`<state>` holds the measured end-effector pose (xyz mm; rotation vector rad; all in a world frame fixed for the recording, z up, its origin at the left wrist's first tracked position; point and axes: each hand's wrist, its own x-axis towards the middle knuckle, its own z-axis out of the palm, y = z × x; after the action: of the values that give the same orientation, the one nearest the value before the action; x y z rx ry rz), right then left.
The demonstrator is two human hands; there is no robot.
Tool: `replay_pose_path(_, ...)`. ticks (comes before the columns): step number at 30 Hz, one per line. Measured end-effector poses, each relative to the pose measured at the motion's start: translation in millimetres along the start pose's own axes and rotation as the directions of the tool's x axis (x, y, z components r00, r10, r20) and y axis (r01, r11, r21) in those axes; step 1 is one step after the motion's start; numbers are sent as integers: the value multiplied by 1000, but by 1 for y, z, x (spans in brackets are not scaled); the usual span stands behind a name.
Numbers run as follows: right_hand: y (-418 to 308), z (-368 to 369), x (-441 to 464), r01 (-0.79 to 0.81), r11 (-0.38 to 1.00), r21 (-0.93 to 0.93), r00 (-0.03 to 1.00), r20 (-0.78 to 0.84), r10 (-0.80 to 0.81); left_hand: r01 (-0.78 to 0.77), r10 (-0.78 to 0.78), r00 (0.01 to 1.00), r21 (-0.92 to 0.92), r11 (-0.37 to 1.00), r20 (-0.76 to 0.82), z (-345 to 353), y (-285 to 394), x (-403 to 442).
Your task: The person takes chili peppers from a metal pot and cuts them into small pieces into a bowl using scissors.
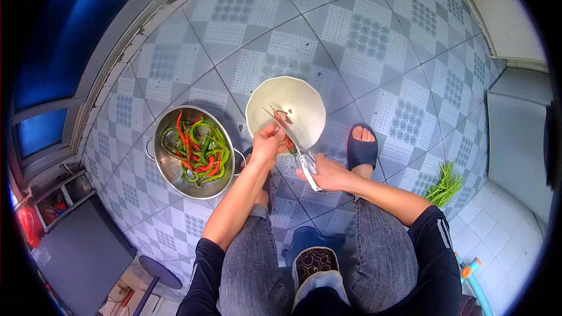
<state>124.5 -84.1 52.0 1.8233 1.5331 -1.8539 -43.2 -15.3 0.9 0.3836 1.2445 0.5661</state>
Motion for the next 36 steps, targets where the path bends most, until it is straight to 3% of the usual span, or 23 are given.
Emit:
replay_pose_path(7, -5, -5, -7, 37, 993, 110, 998, -63, -30, -5, 6, 998, -14, 1000, 61, 6, 5, -3)
replay_pose_path(10, 4, 2, -1, 48, 994, 97, 992, -120, -36, 77, -85, 992, 86, 993, 94, 8, 12, -10)
replay_pose_path(25, 7, 3, -2, 75, 993, 91, 989, -131, -63, 85, -91, 994, 86, 993, 63, 7, 9, -6)
replay_pose_path(32, 16, 6, 3, 59, 984, 166, 997, -54, -51, 104, -105, 993, 33, 994, 48, 7, 12, -6)
replay_pose_path(35, 32, 4, 7, 152, 965, 214, 988, -68, -140, 88, -90, 995, 51, 995, 34, -4, 22, -8)
replay_pose_path(36, 24, -11, -2, 108, 944, 313, 992, 27, -122, 115, -119, 989, 50, 992, 85, -8, 25, -9)
